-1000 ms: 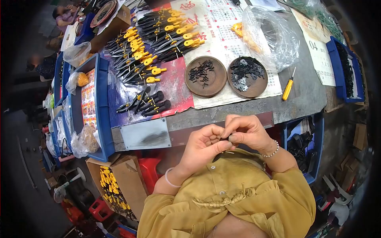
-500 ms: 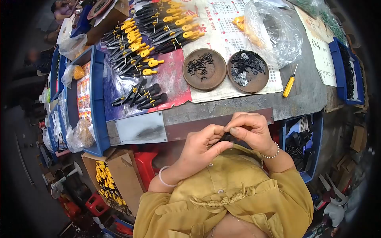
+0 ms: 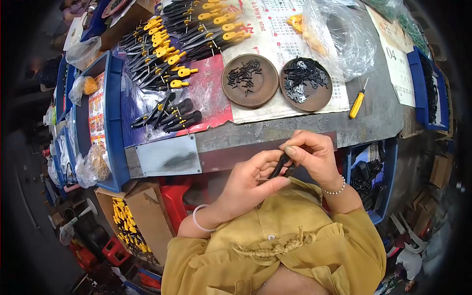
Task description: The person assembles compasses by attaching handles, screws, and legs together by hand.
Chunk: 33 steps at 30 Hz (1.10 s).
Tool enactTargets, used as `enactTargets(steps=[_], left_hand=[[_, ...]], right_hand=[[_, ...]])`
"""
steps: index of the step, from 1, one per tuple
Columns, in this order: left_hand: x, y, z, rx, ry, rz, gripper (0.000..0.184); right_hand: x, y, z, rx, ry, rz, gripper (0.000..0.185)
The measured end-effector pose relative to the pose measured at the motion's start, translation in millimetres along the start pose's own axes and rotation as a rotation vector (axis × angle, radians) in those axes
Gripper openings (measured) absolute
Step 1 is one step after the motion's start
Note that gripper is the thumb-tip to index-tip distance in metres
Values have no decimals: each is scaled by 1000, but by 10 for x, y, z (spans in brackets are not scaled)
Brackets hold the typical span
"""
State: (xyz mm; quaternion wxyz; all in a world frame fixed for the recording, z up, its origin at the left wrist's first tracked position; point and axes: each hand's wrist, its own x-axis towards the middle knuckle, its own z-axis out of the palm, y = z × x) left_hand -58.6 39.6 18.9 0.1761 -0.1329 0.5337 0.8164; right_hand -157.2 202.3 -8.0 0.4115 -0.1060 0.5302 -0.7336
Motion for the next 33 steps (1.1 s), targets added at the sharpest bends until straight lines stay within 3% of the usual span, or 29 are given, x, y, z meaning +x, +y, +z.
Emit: enactTargets(steps=[5, 7, 9, 21, 23, 25, 27, 29, 30, 32, 33], left_hand=[[94, -71, -4, 79, 31, 78, 41], [123, -123, -20, 122, 80, 149, 26], [137, -190, -40, 54, 101, 115, 23], [131, -41, -18, -46, 46, 62, 10], [135, -49, -33, -81, 95, 80, 10], [138, -76, -10, -120, 92, 102, 13], [139, -55, -8, -150, 101, 80, 13], [120, -50, 39, -160, 81, 96, 13], [107, -32, 65, -142, 129, 82, 12], [68, 66, 130, -113, 211, 64, 11], [67, 68, 101, -105, 207, 76, 11]], right_hand=[[31, 85, -9, -184, 52, -142, 7], [36, 71, -15, -226, 27, -179, 6], [33, 71, -21, -268, 4, -216, 6], [7, -109, -84, 64, -108, -67, 7], [190, -338, -407, -663, 29, -548, 7], [504, -638, -766, -751, 393, -684, 10], [880, -903, -1177, -1008, 527, -686, 12], [1241, -898, -1594, -1378, 465, -506, 17], [1287, -861, -1631, -1379, 486, -524, 17], [1327, -830, -1599, -1500, 216, -303, 22], [1330, -845, -1526, -1502, 224, -317, 22]])
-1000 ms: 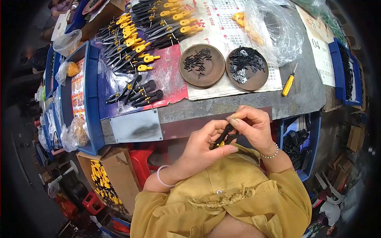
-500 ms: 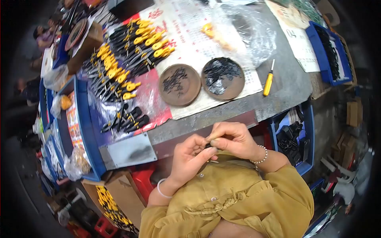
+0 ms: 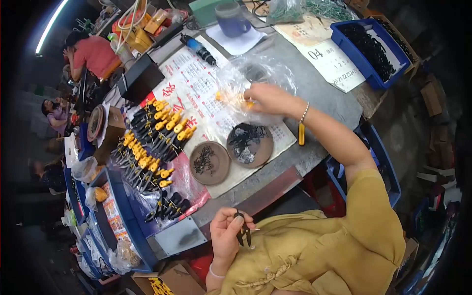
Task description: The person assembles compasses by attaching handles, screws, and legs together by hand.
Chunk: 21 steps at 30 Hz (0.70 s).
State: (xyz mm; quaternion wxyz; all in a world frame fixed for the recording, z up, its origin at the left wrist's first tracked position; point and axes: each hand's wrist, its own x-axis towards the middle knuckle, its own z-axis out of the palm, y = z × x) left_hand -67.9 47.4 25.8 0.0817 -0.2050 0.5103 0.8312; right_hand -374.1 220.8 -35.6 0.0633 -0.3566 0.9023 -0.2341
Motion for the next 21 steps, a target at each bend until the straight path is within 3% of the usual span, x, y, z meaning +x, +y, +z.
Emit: enactTargets(steps=[2, 7, 10, 13, 16, 18, 21], left_hand=[[3, -27, -75, -54, 8, -2, 10], [-17, -10, -80, -11, -6, 2, 9], [0, 10, -142, -29, -11, 14, 8], [-16, -28, -198, -69, -21, 6, 7], [-38, -38, -236, -90, -36, 3, 7], [-52, -33, -252, -100, -38, 8, 8], [-65, -30, -261, -128, -54, 5, 8]], right_hand=[[-5, -129, 5, 38, -68, 85, 25], [59, -14, 126, -4, 31, 28, 19], [128, 69, 104, -158, 23, 67, 16], [103, 69, 65, -68, 121, -28, 16], [114, -21, -46, -72, 96, -16, 14], [120, -93, -141, -116, 6, 122, 13], [126, -111, -100, -28, 99, 86, 13]])
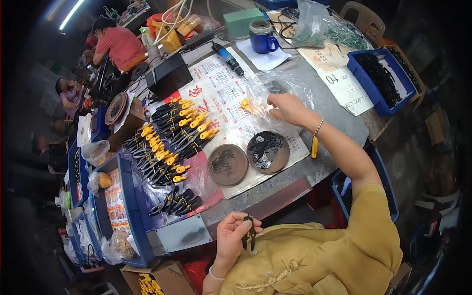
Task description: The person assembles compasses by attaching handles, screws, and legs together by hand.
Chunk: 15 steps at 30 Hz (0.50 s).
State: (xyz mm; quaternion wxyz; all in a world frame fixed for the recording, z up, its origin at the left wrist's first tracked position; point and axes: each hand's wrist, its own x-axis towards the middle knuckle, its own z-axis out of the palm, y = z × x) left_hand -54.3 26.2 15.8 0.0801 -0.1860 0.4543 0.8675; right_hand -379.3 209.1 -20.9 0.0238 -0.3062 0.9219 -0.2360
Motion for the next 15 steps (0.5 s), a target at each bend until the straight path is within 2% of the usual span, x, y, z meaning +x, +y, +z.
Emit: enactTargets(steps=[3, 6, 7, 9, 10, 15], left_hand=[[2, -30, -4, -21, -25, -8, 8], [-21, -22, -9, -30, -24, 5, 9], [-32, -8, -5, -17, -6, -3, 9], [-63, 0, -26, -11, 28, -3, 10], [-68, -11, -49, -10, 24, 1, 10], [-82, -37, -96, -38, 22, 4, 11]], right_hand=[[17, 159, 270, -92, 66, -130, 14], [90, 227, 310, -77, 20, -141, 13], [103, 182, 265, -74, 9, -165, 13], [101, 93, 119, -107, -119, -40, 13], [106, 60, 67, -106, -126, -56, 13], [116, -135, -274, -211, -23, -100, 11]])
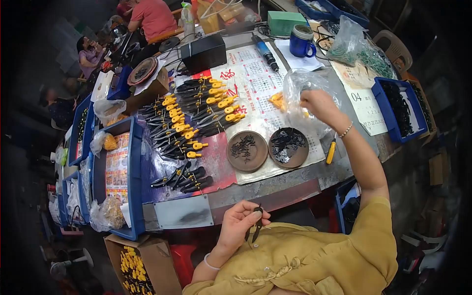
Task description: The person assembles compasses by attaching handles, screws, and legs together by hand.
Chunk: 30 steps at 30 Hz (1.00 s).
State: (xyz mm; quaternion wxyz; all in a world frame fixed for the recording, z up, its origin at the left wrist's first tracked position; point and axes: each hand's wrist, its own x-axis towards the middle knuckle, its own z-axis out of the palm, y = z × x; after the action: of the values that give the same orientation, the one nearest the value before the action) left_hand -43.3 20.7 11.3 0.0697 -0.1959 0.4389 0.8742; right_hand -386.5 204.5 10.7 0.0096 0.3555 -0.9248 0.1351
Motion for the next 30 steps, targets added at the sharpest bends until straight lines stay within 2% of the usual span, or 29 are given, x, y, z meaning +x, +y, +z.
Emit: enactTargets(steps=[2, 4, 6, 8, 10, 15, 22, 25, 30], left_hand=[[-9, 20, -15, 0, 2, -2, 11], [-13, 25, -57, -18, -33, 14, 11], [1, 18, -64, -41, -66, 31, 12], [20, 32, -33, 7, -23, 35, 10], [44, 61, 8, 5, -19, 24, 10], [71, 120, 58, 33, -86, 38, 11], [9, 93, -22, 1, -147, 67, 13], [-6, 76, -52, 21, -128, 71, 14], [-10, 34, -55, 84, -99, 80, 16]], right_hand=[[-41, -37, -180, 42, 34, 0, 12], [-151, -196, -446, 198, 248, -51, 14], [-296, -343, -554, 246, 244, -39, 13], [-497, -542, -570, 914, 61, 69, 11], [-726, -843, -605, 1292, -239, 97, 14], [-1053, -1254, -74, 1689, -598, 189, 16], [-1134, -1494, 214, 1823, -677, 120, 17], [-1124, -1545, 73, 1667, -565, 213, 15], [-1127, -1589, -19, 1663, -488, 235, 17]])
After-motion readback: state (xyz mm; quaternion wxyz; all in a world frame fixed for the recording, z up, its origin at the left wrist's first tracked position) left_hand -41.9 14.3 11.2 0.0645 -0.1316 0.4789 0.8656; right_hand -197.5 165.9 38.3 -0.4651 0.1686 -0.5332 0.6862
